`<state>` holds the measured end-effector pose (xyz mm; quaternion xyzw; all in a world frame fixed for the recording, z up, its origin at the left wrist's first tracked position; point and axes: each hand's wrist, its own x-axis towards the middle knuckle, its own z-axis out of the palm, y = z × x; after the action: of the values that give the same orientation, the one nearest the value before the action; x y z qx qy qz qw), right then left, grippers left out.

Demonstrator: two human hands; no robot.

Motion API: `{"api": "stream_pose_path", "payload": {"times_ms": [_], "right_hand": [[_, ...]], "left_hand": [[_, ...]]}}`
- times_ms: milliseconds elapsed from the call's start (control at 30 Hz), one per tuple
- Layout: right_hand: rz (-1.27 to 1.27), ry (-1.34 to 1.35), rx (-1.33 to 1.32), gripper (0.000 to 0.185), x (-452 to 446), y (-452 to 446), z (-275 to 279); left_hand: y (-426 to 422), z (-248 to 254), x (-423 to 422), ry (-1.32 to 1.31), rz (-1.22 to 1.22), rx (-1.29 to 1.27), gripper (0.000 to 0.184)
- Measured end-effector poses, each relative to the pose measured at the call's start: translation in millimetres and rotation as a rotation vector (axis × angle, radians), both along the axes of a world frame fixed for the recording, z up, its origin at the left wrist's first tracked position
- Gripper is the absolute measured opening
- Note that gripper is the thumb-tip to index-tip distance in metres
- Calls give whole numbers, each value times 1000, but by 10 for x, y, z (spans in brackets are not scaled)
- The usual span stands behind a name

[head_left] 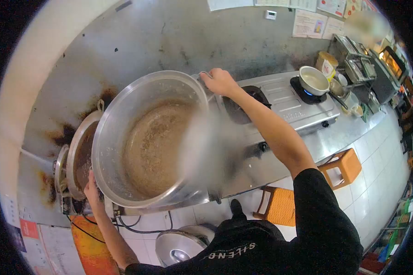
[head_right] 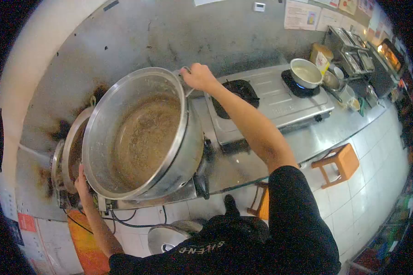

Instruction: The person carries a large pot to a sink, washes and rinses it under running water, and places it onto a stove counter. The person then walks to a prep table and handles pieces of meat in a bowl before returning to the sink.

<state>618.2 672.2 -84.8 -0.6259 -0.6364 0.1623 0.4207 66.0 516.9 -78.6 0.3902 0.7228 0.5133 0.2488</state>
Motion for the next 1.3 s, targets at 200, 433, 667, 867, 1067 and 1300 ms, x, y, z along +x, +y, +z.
{"api": "stream_pose_path", "payload": {"times_ms": [200,433,667,867,1067,1300], "right_hand": [[-69,326,-34,51,461,-1096,-252],[-201,817,-350,27,1070,-4879,-2303],[-1141,601,-424,33,896,-8872,-3504],[-1745,818,-86,33,1098,-10604,-3269],[-2175,863,17,33,284,-11685,-3347],[-2789,271,-23,25,-1303,-13355,-2459]], "left_hand": [[-299,-314,80,-432,-268,153,61],[-1072,-1216,28,-135,213,380,61],[-2657,-3926,4608,276,-1042,-109,56],[-4352,-4530,6577,427,-1588,-747,52],[-5534,-4884,8381,313,-1735,-777,49],[-6884,-4528,8769,482,-2126,-209,29]]}}
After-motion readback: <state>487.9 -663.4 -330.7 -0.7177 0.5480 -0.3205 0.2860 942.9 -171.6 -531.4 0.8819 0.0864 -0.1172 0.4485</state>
